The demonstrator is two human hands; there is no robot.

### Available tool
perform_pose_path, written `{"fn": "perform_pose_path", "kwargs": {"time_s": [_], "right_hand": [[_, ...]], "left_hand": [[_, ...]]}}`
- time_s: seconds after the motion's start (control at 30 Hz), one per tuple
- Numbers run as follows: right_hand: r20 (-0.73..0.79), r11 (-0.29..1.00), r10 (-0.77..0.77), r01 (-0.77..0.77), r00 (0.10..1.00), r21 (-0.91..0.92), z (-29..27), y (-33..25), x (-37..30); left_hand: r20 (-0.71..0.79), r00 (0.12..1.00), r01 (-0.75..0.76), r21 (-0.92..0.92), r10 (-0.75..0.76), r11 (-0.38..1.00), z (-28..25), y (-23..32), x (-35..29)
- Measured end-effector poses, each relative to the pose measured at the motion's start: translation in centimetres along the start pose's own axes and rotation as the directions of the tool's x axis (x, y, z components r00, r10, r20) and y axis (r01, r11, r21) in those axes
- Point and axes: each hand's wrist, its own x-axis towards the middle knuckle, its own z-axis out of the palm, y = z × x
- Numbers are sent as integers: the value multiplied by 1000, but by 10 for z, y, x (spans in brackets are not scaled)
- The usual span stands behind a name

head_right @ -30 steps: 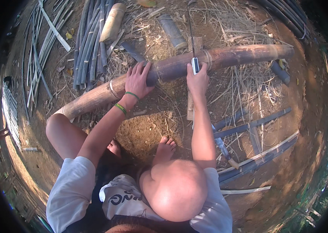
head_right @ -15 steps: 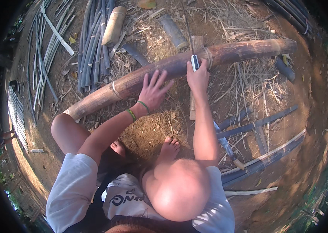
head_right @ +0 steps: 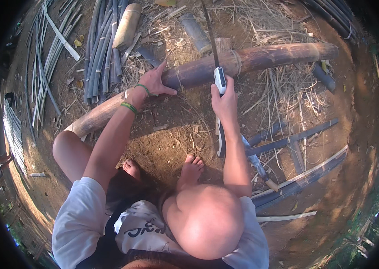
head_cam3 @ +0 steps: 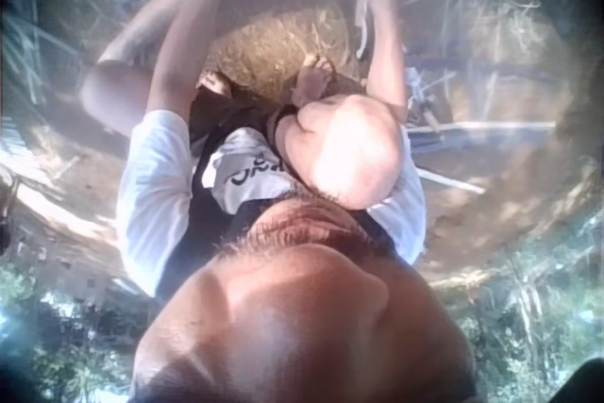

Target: The person saws a bamboo stalk with a hand saw until it is separated into two pieces.

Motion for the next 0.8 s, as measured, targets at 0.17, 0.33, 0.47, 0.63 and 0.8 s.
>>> {"fn": "perform_pose_path", "kwargs": {"time_s": [0.17, 0.33, 0.47, 0.63, 0.8], "right_hand": [[72, 982, 187, -187, 980, -4, -21, -37, -92], [67, 952, 142, -118, 988, -281, -25, -13, -164], [64, 929, 212, -181, 975, -321, -25, 0, -197], [77, 908, 239, -194, 968, -373, -19, -4, -212], [54, 867, 277, -225, 959, -444, -17, -12, -215]], "left_hand": [[-70, 997, -20, 72, 25, 997, 21, 7, -15], [-449, 883, -76, 146, 134, 986, 69, 21, -49], [-508, 852, -48, 172, 130, 984, 78, 26, -53], [-480, 870, -56, 135, 115, 989, 74, 25, -51], [-542, 825, -91, 153, 160, 984, 78, 20, -50]]}}
